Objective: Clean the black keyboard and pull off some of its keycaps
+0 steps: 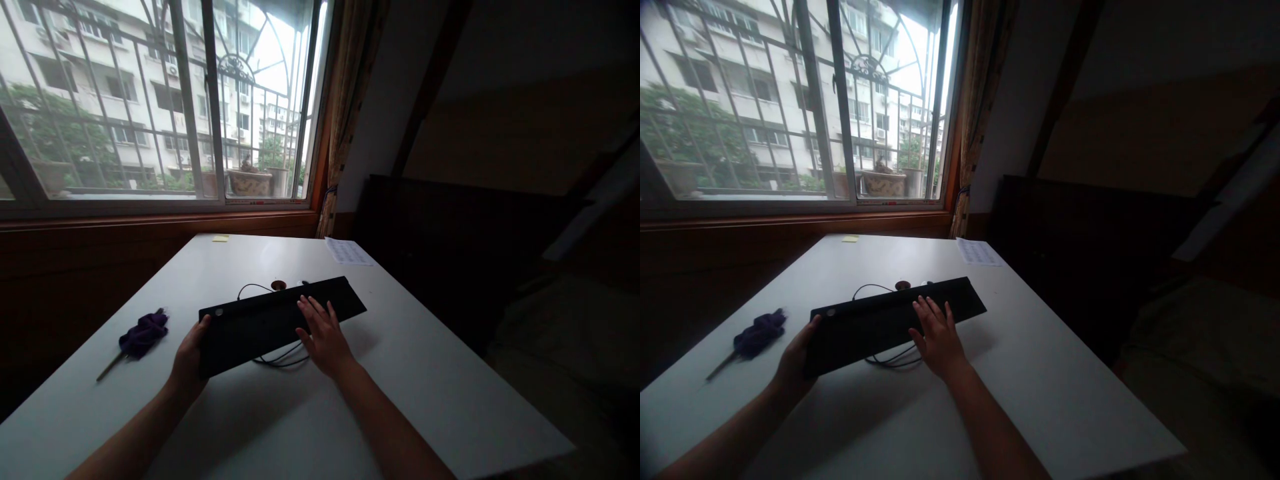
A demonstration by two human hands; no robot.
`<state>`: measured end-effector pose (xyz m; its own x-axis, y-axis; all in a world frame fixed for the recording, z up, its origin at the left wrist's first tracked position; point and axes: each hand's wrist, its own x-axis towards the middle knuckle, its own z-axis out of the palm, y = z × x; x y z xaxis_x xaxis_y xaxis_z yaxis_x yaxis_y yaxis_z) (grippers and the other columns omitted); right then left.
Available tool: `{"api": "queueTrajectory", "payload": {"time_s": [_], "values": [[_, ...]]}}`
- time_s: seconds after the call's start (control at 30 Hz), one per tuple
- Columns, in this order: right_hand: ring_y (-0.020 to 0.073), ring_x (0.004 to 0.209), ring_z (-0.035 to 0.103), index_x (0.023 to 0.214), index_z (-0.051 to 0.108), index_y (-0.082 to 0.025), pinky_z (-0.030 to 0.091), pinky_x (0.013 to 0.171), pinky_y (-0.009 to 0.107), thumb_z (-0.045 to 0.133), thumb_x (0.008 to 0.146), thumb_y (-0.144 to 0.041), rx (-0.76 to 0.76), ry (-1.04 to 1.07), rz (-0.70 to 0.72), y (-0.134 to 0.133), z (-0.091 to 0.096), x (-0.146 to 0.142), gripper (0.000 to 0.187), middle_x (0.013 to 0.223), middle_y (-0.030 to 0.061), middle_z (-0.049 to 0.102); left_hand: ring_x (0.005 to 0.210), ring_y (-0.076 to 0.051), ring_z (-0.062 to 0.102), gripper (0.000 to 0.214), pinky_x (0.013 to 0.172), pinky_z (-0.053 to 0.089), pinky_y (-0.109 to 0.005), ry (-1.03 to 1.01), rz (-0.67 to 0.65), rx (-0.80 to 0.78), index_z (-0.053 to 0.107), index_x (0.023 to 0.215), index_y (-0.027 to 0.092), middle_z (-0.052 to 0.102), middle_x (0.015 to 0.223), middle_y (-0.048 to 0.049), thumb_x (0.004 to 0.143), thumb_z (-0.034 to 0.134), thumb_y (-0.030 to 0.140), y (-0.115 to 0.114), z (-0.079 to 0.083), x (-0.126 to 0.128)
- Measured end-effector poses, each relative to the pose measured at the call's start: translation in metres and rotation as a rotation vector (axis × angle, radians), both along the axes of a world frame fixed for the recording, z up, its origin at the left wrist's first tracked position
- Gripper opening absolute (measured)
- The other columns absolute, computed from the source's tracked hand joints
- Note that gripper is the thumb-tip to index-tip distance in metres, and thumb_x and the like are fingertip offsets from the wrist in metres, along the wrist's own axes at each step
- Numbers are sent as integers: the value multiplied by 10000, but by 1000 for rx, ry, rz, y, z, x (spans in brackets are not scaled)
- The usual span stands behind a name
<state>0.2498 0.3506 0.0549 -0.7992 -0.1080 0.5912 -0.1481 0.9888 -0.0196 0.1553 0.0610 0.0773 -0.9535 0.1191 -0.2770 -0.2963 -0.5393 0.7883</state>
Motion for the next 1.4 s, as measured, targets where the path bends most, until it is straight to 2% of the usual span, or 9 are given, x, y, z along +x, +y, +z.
{"api": "queueTrajectory", "payload": {"time_s": [0.3,0.5,0.63,0.77,0.9,1.1,1.2,1.33,1.4], "values": [[311,1631,187,1663,303,-282,197,1295,652,539,1053,-515,106,48,198,-44,12,4,695,1769,122,192,696,-291,772,252,596,645,-375,48,-66,-32,693,1110,137,780,849,-107,958,675,338,4,-3,2],[224,1629,198,1650,330,-284,67,1340,584,505,1065,-532,184,-30,430,-80,17,9,660,1720,33,357,755,-313,790,329,649,654,-399,48,-117,-5,689,1179,122,798,952,-150,931,721,335,5,-10,3],[262,1632,190,1621,389,-302,85,1330,607,573,1037,-516,158,-4,405,-77,12,10,649,1741,64,301,784,-334,797,415,667,654,-416,54,-149,15,692,1223,123,802,992,-154,895,769,366,3,-17,0],[219,1623,220,1643,339,-253,43,1341,574,520,1066,-502,149,-51,411,-74,10,10,654,1701,60,393,817,-349,801,430,704,660,-439,43,-132,17,690,1245,113,802,1010,-166,899,767,357,3,-16,0],[280,1626,212,1604,412,-308,114,1322,618,608,1023,-497,126,2,374,-70,10,9,641,1743,82,293,817,-366,800,448,690,661,-448,51,-150,6,699,1243,114,801,1020,-174,895,778,385,2,-14,0],[231,1605,281,1629,357,-295,90,1334,597,515,1076,-471,80,-26,326,-55,8,7,602,1680,62,430,813,-345,794,387,700,664,-433,68,-119,-2,704,1199,117,798,990,-168,917,761,375,1,-19,-3],[270,1613,263,1612,392,-288,159,1312,627,511,1072,-486,53,10,251,-44,9,5,587,1721,94,345,807,-350,792,368,676,661,-434,54,-124,-4,706,1195,118,793,954,-158,923,743,364,-1,-17,-4],[251,1602,293,1654,313,-258,169,1314,622,452,1100,-441,-4,-13,140,-24,10,4,600,1641,79,489,730,-302,781,297,629,645,-377,28,-75,7,720,1134,125,786,895,-121,922,727,333,-1,-13,-5],[266,1614,261,1654,321,-262,199,1303,627,452,1100,-429,-8,22,86,-14,10,3,594,1676,89,433,690,-280,770,275,599,631,-346,35,-46,11,726,1105,135,784,868,-97,901,744,319,-1,-10,-5]]}}
